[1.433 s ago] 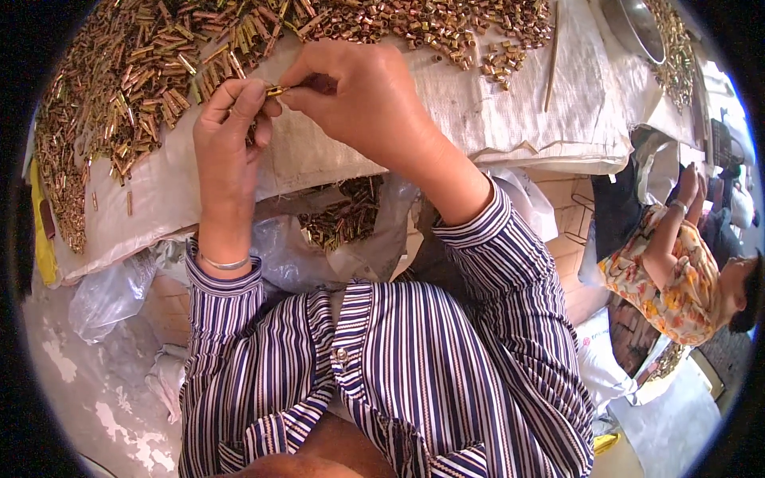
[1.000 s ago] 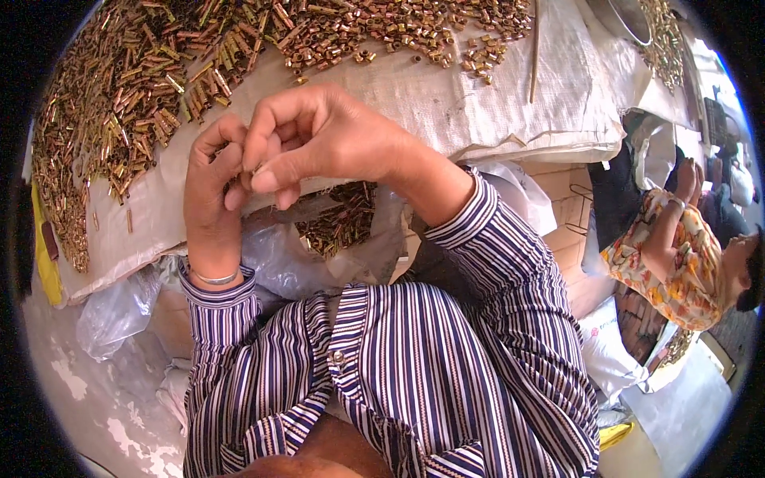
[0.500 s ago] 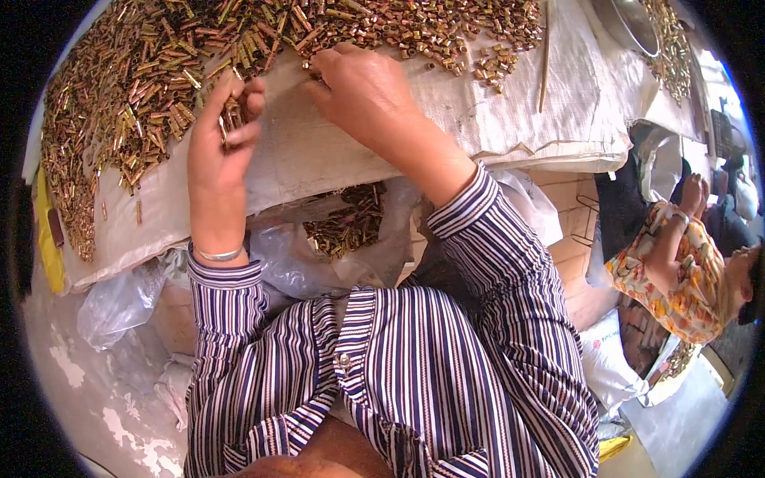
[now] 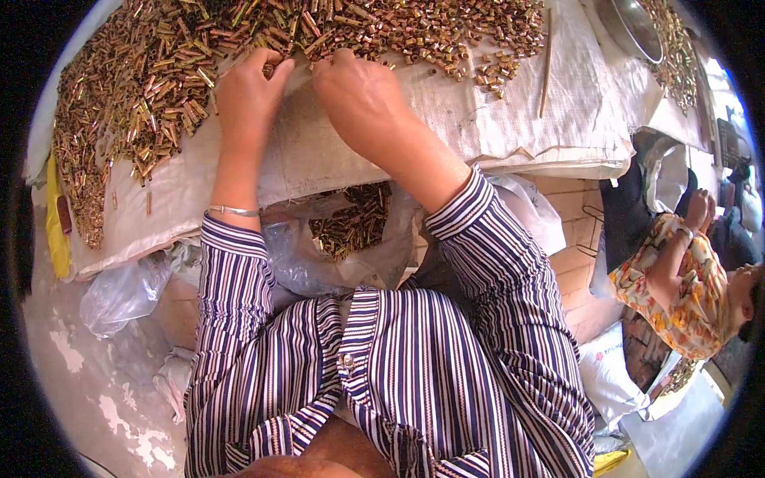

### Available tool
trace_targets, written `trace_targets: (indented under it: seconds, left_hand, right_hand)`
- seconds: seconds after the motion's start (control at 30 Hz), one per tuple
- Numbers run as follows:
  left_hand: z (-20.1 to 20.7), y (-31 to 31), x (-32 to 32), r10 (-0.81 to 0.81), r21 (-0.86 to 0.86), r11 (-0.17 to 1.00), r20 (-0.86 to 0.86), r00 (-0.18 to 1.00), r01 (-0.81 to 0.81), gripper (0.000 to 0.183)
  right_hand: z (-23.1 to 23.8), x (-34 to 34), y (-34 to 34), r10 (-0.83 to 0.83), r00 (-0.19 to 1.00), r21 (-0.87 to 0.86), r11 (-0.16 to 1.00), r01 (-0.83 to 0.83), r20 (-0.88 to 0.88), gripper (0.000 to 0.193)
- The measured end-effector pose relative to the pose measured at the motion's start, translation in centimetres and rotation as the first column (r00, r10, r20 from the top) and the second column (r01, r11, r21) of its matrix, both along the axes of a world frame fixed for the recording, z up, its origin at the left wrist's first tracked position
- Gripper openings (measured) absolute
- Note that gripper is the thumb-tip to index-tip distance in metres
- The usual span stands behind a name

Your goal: The person inspects and sorts metal casings on a workbench using a wooden stick.

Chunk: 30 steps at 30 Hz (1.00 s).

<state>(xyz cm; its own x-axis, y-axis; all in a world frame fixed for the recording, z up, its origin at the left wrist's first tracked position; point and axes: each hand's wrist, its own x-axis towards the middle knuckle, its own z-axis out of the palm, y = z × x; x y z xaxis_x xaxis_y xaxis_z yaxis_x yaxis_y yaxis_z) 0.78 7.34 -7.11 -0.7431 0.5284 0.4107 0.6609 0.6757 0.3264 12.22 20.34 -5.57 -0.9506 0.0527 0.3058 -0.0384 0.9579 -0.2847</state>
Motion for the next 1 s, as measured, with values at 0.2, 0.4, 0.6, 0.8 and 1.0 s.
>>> trace_targets:
  seconds: [0.2,0.4,0.6,0.8,1.0]
  left_hand:
    - [1.9,-0.8,1.6,-0.089,0.308,0.944,0.581,0.809,-0.118,0.02]
    - [2.8,-2.2,4.4,-0.449,0.57,0.739,0.814,0.368,-0.358,0.022]
    - [2.4,-3.0,4.3,-0.635,0.677,0.639,0.732,0.247,-0.365,0.026]
    - [2.3,-3.4,4.1,-0.625,0.658,0.604,0.741,0.244,-0.449,0.019]
    - [1.9,-3.8,4.0,-0.602,0.665,0.585,0.74,0.3,-0.464,0.017]
  right_hand:
    - [-0.2,0.0,0.0,0.012,0.999,0.083,0.996,-0.009,-0.033,0.019]
    - [-0.5,-0.5,0.1,-0.137,0.99,0.008,0.991,0.137,0.042,0.017]
    - [-0.4,0.0,0.6,-0.063,0.997,-0.134,0.989,0.058,-0.04,0.011]
    - [-0.3,0.0,0.2,-0.052,0.998,0.002,0.999,0.052,-0.033,0.01]
    - [-0.2,-0.4,-0.2,-0.103,0.995,0.027,0.994,0.103,0.012,0.012]
